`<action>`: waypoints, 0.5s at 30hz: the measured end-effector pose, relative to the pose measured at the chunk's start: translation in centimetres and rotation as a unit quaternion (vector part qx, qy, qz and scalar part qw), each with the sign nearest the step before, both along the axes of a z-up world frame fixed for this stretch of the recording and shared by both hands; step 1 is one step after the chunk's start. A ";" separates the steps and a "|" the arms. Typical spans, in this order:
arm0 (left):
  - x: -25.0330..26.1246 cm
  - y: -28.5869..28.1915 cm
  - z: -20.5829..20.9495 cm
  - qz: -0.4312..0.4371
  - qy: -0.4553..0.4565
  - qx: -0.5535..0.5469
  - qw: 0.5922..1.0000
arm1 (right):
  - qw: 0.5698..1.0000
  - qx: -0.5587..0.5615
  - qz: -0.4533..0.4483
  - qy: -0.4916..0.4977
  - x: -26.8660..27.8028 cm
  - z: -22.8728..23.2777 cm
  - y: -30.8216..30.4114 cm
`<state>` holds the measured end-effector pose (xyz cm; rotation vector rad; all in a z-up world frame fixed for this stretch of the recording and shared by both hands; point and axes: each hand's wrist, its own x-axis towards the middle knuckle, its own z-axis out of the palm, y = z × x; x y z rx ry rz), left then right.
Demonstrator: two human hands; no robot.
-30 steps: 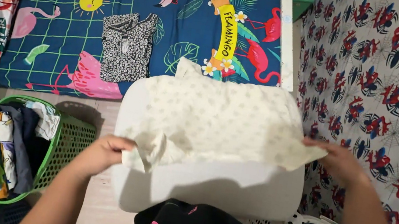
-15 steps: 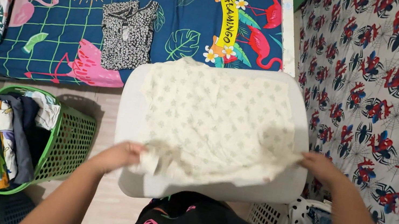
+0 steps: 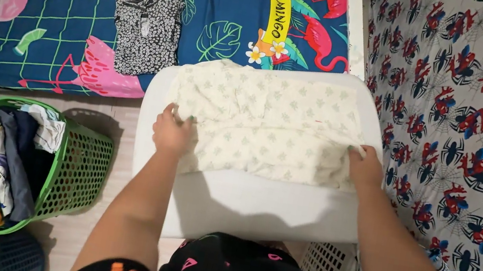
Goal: Folding various items of clothing on a white table.
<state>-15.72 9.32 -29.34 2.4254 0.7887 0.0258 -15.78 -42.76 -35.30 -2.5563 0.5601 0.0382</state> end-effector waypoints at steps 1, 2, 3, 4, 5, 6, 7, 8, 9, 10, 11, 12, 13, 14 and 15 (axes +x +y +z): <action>-1.3 -0.2 0.0 -0.021 -0.022 0.045 0.999 | 1.000 0.019 0.002 0.006 -0.5 0.9 0.4; -2.6 -0.4 0.1 -0.041 -0.045 0.091 0.994 | 0.999 0.039 0.005 0.011 -0.9 1.8 0.9; -3.8 -0.7 0.7 -0.041 -0.045 0.091 0.994 | 0.999 0.039 0.005 0.011 -1.4 2.6 1.6; -5.0 -1.0 1.3 -0.075 -0.020 0.126 0.989 | 0.999 0.025 0.001 0.042 -1.9 3.4 2.1; -6.2 -1.4 1.8 -0.108 0.005 0.161 0.981 | 0.997 0.012 -0.003 0.073 -2.4 4.2 2.7; -6.7 -1.2 1.2 -0.108 0.006 0.161 0.981 | 0.997 0.012 -0.003 0.074 -2.6 4.0 2.7; -7.2 -1.0 0.5 -0.109 0.018 0.151 0.982 | 0.997 0.004 0.005 0.072 -2.8 3.8 2.7; -8.0 -0.7 -0.2 -0.109 0.031 0.142 0.983 | 0.997 -0.003 0.013 0.072 -3.1 3.4 2.8; -8.4 -0.2 -0.5 -0.108 0.034 0.143 0.983 | 0.997 -0.002 0.014 0.074 -3.2 4.3 3.0; -8.6 0.2 -0.8 -0.122 0.052 0.086 0.987 | 0.994 -0.026 0.024 0.108 -3.2 5.3 3.0; -8.8 0.6 -1.0 -0.135 0.069 0.029 0.988 | 0.988 -0.051 0.034 0.141 -3.2 6.3 3.0; -9.2 1.2 -0.7 -0.135 0.070 0.029 0.988 | 0.988 -0.051 0.034 0.142 -3.3 6.5 2.7; -9.7 1.8 -0.3 -0.167 0.069 0.058 0.982 | 0.983 -0.064 0.047 0.164 -3.4 6.8 2.3; -10.0 2.2 0.1 -0.199 0.069 0.086 0.974 | 0.978 -0.077 0.060 0.185 -3.5 7.1 1.9; -10.5 2.5 0.7 -0.200 0.069 0.085 0.974 | 0.978 -0.078 0.059 0.186 -4.0 6.7 1.3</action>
